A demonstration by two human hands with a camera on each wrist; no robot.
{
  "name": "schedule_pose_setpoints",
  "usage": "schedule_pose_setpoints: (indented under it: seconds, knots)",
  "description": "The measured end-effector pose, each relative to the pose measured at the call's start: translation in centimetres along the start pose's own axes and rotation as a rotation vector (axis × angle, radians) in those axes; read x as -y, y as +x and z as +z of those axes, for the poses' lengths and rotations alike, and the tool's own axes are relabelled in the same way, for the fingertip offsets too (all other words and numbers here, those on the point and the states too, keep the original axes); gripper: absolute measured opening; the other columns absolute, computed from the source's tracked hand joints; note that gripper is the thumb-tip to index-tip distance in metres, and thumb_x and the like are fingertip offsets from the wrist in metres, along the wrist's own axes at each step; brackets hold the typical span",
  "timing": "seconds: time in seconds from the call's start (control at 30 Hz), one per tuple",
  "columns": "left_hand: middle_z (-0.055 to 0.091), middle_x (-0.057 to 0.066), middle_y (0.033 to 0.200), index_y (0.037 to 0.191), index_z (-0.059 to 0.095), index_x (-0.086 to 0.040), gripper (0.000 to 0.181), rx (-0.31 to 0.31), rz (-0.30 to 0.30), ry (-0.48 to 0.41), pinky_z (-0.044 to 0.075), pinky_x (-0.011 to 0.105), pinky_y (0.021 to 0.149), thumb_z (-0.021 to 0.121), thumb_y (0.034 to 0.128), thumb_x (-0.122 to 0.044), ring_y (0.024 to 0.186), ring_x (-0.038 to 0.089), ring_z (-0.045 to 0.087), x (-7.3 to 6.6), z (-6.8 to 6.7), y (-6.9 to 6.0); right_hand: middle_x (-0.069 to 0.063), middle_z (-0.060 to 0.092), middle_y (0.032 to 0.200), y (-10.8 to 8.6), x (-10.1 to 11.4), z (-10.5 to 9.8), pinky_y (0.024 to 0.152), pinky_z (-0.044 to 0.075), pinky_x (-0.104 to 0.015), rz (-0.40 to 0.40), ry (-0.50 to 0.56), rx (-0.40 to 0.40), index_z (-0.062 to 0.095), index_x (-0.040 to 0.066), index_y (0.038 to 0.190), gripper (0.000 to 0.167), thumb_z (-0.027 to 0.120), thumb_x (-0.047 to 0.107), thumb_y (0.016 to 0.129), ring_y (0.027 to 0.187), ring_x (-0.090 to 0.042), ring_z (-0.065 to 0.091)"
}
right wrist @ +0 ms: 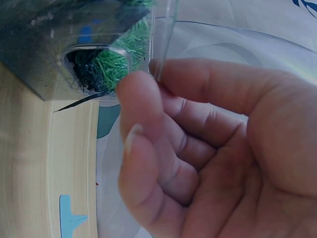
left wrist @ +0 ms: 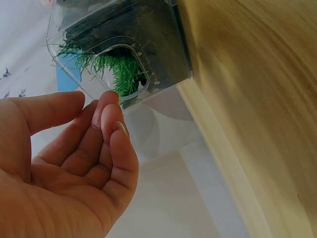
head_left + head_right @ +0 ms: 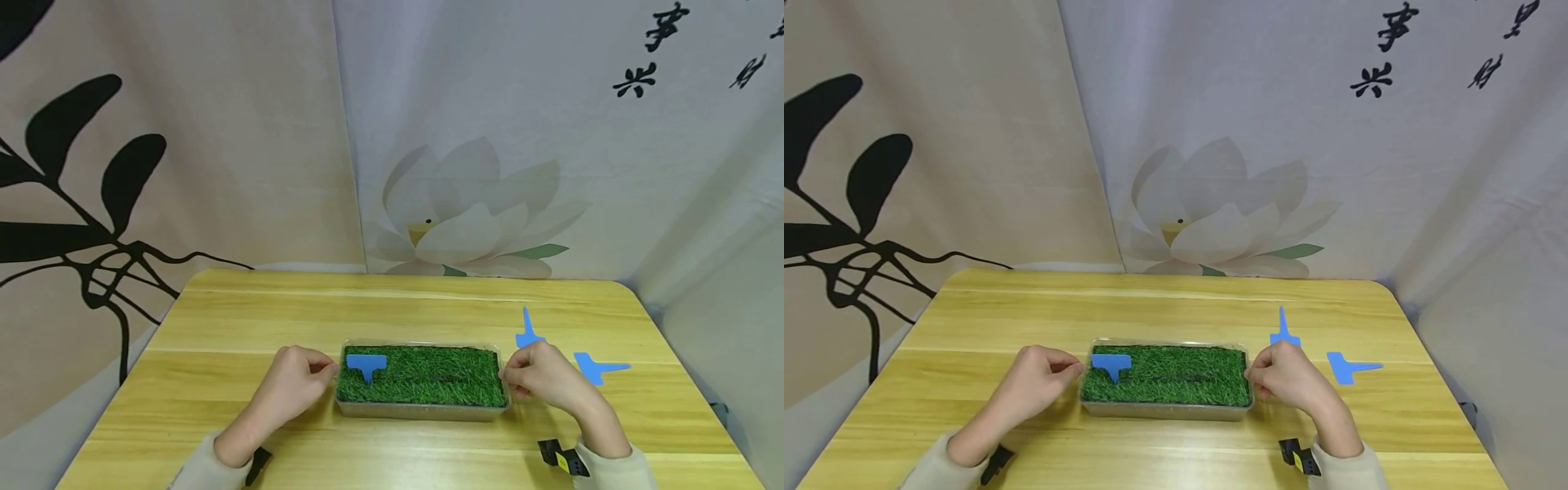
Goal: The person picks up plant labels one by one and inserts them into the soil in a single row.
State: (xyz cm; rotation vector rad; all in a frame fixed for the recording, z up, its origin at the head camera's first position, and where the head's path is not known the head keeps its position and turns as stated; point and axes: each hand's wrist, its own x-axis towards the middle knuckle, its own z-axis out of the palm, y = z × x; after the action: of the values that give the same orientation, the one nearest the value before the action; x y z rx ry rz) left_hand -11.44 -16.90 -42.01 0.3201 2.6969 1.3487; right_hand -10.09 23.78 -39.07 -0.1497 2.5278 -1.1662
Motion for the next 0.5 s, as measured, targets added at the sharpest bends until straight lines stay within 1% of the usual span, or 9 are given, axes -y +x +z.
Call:
schedule_pose_setpoints:
  seconds: [0.07, 0.13, 0.23, 0.3, 0.33, 0.37, 0.5]
  knots:
    - [0.071, 0.002, 0.065, 0.084, 0.083, -0.009, 0.016, 0.003, 0.002, -0.004, 0.026, 0.018, 0.042, 0.072, 0.0941, -0.003, 0.041, 0.004, 0.033, 0.15, 0.09, 0.03, -0.007, 0.063, 0.06, 0.06, 0.03, 0.0, 0.064, 0.047, -0.03, 0.003, -0.005, 0.0, 0.071, 0.003, 0.072, 0.025, 0.068, 0.006, 0.097, 0.061, -0.017, 0.057]
    - [0.072, 0.001, 0.067, 0.083, 0.083, -0.01, 0.016, 0.002, 0.001, -0.011, 0.027, 0.018, 0.042, 0.073, 0.0941, -0.005, 0.041, 0.004, 0.032, 0.28, 0.22, 0.06, -0.008, 0.063, 0.06, 0.13, 0.03, 0.0, 0.063, 0.047, -0.03, 0.003, -0.011, -0.001, 0.071, 0.004, 0.072, 0.025, 0.068, 0.007, 0.097, 0.058, -0.017, 0.054]
    - [0.059, -0.005, 0.054, 0.072, 0.079, -0.013, 0.025, 0.012, 0.008, -0.014, 0.026, 0.018, 0.042, 0.072, 0.0952, -0.006, 0.041, 0.004, 0.029, 0.33, 0.39, 0.1, -0.009, 0.064, 0.06, 0.28, -0.02, 0.0, 0.065, 0.047, -0.03, 0.007, -0.016, 0.001, 0.071, 0.005, 0.071, 0.026, 0.068, 0.007, 0.097, 0.058, -0.017, 0.054]
    - [0.051, -0.008, 0.05, 0.067, 0.075, -0.014, 0.03, 0.018, 0.012, -0.014, 0.025, 0.019, 0.043, 0.071, 0.0959, -0.006, 0.041, 0.004, 0.027, 0.33, 0.5, 0.11, -0.01, 0.063, 0.06, 0.31, -0.06, 0.02, 0.068, 0.048, -0.032, 0.006, -0.012, 0.004, 0.07, 0.004, 0.071, 0.027, 0.067, 0.006, 0.097, 0.06, -0.018, 0.055]
    - [0.043, -0.009, 0.047, 0.065, 0.073, -0.016, 0.033, 0.023, 0.016, -0.013, 0.024, 0.019, 0.043, 0.071, 0.0964, -0.006, 0.041, 0.004, 0.026, 0.31, 0.53, 0.11, -0.01, 0.063, 0.06, 0.32, -0.07, 0.02, 0.069, 0.048, -0.032, 0.007, -0.011, 0.006, 0.07, 0.004, 0.071, 0.027, 0.067, 0.006, 0.097, 0.061, -0.018, 0.056]
    - [0.037, -0.009, 0.045, 0.065, 0.073, -0.016, 0.034, 0.026, 0.018, -0.013, 0.024, 0.019, 0.043, 0.071, 0.0969, -0.006, 0.041, 0.004, 0.025, 0.29, 0.55, 0.11, -0.01, 0.063, 0.06, 0.33, -0.07, 0.02, 0.069, 0.048, -0.033, 0.008, -0.01, 0.007, 0.07, 0.004, 0.07, 0.027, 0.067, 0.006, 0.097, 0.061, -0.018, 0.056]
    - [0.036, -0.009, 0.045, 0.071, 0.076, -0.017, 0.029, 0.027, 0.02, -0.016, 0.024, 0.02, 0.043, 0.071, 0.0971, -0.006, 0.041, 0.005, 0.025, 0.19, 0.62, 0.11, -0.01, 0.063, 0.061, 0.24, 0.04, -0.06, 0.071, 0.048, -0.035, 0.021, 0.0, 0.018, 0.068, 0.003, 0.07, 0.028, 0.065, 0.005, 0.098, 0.068, -0.019, 0.062]
